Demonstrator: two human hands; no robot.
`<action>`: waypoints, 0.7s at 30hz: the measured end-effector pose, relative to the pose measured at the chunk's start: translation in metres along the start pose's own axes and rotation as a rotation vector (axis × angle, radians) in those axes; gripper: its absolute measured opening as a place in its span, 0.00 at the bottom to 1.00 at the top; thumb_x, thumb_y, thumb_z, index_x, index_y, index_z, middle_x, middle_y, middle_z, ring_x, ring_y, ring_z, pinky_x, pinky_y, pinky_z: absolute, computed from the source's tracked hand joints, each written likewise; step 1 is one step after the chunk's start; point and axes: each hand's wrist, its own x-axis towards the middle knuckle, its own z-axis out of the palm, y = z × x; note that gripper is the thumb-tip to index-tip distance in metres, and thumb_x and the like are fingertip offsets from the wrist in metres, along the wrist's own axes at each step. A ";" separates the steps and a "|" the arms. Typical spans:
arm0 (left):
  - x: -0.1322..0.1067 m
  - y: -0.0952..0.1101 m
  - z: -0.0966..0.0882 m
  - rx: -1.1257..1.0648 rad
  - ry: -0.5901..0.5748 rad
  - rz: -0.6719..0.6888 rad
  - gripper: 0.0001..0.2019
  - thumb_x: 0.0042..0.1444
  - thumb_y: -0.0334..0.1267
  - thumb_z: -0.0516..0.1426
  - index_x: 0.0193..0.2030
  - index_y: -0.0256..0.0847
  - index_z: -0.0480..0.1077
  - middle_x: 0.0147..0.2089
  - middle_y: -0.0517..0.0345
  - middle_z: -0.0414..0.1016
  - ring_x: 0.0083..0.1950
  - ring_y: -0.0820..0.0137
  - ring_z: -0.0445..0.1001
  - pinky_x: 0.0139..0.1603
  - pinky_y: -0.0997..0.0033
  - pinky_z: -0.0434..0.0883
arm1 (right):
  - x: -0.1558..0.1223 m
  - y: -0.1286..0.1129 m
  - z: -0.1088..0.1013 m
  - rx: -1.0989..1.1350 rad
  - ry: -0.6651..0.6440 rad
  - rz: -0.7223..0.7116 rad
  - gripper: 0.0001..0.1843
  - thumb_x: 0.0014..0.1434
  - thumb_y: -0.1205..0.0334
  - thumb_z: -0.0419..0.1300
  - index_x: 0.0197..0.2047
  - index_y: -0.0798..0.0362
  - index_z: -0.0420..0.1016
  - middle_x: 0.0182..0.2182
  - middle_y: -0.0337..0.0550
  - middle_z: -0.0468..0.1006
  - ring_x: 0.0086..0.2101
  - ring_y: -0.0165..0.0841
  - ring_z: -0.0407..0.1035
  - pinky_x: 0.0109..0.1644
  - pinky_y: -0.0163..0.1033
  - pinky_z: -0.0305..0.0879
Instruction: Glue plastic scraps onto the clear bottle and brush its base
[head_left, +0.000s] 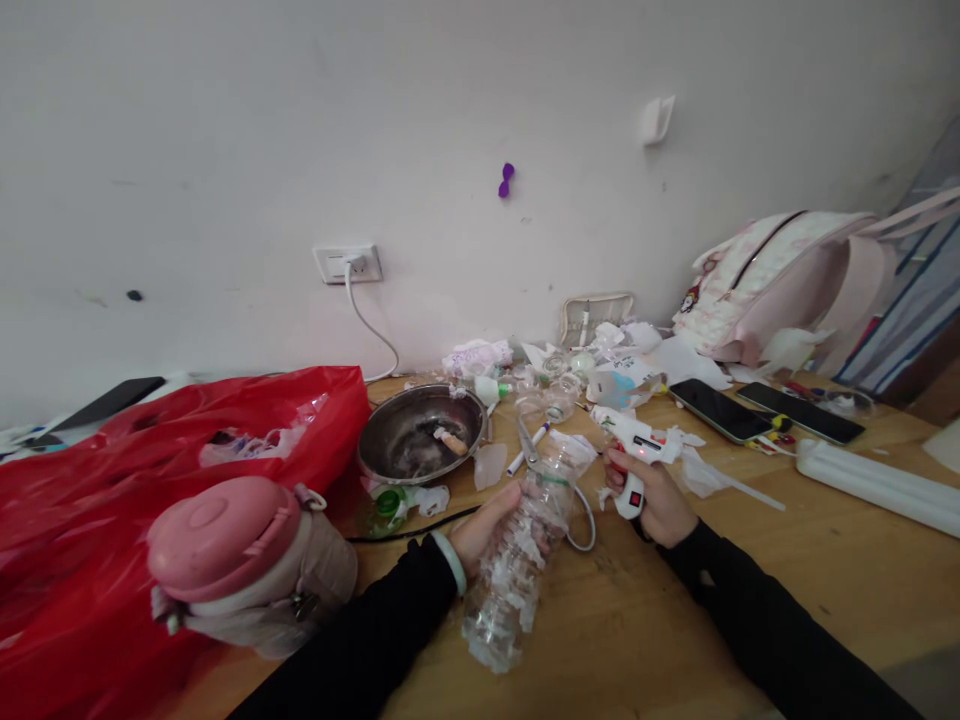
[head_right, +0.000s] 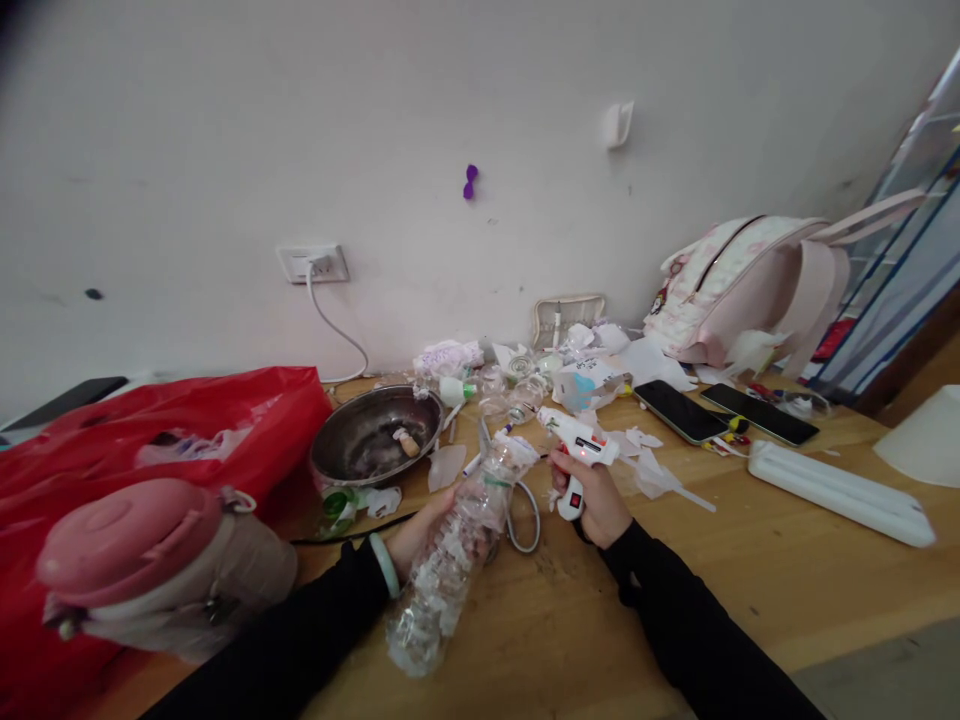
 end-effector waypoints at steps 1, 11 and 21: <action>0.000 0.002 0.001 -0.012 -0.003 -0.004 0.25 0.47 0.56 0.60 0.43 0.39 0.66 0.29 0.55 0.75 0.26 0.67 0.73 0.28 0.70 0.67 | 0.000 0.000 0.000 0.009 0.008 0.000 0.15 0.36 0.58 0.71 0.25 0.53 0.70 0.18 0.32 0.66 0.18 0.24 0.55 0.20 0.32 0.50; -0.003 0.021 0.020 -0.144 0.029 -0.026 0.28 0.51 0.56 0.57 0.51 0.35 0.65 0.38 0.49 0.75 0.31 0.66 0.73 0.30 0.71 0.64 | -0.002 -0.003 0.002 0.055 -0.001 0.048 0.12 0.34 0.63 0.68 0.25 0.53 0.70 0.20 0.34 0.70 0.19 0.23 0.57 0.21 0.31 0.50; 0.001 0.019 0.006 -0.139 0.100 -0.081 0.38 0.52 0.67 0.46 0.51 0.29 0.66 0.30 0.48 0.75 0.22 0.68 0.70 0.25 0.71 0.63 | -0.004 -0.005 0.004 0.016 -0.063 0.059 0.10 0.35 0.62 0.64 0.24 0.51 0.69 0.20 0.35 0.68 0.18 0.25 0.56 0.22 0.35 0.51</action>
